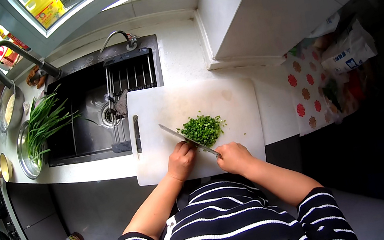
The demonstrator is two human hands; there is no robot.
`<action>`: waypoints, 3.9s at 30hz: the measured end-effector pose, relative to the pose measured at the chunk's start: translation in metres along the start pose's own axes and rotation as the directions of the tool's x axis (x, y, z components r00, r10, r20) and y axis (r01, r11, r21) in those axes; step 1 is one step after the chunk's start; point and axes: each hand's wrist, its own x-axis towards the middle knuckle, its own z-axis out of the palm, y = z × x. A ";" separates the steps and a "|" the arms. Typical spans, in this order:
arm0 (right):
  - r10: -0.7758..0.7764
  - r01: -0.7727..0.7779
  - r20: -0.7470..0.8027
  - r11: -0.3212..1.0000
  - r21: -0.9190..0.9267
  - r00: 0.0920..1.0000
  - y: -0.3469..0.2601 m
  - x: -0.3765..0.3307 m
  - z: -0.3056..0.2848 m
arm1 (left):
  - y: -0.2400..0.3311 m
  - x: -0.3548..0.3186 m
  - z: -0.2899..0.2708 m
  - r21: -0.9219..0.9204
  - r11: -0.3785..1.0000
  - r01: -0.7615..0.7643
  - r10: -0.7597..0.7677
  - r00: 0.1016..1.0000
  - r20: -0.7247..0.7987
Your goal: The person washes a bunch of leeks in a basin of water in a sink, shakes them out, and then chops the leeks into small pieces on a cutting board using a cleaver.
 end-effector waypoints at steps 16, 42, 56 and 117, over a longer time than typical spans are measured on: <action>-0.007 0.020 -0.077 0.985 0.169 0.997 -0.014 0.038 0.009 | -0.001 -0.003 0.000 -0.021 1.000 0.004 -0.005 1.000 -0.021; 0.021 -0.020 0.009 1.000 -0.008 1.000 -0.024 0.037 0.019 | -0.005 -0.002 -0.001 -0.045 0.998 -0.031 0.030 0.999 -0.033; -0.019 0.024 -0.059 0.995 0.097 0.998 -0.008 0.010 0.005 | 0.000 -0.003 -0.010 -0.003 1.000 -0.031 0.031 0.999 0.010; -0.011 0.011 -0.012 0.999 0.046 1.000 -0.004 0.013 0.006 | -0.010 -0.001 -0.006 -0.031 0.997 -0.066 0.067 0.997 0.027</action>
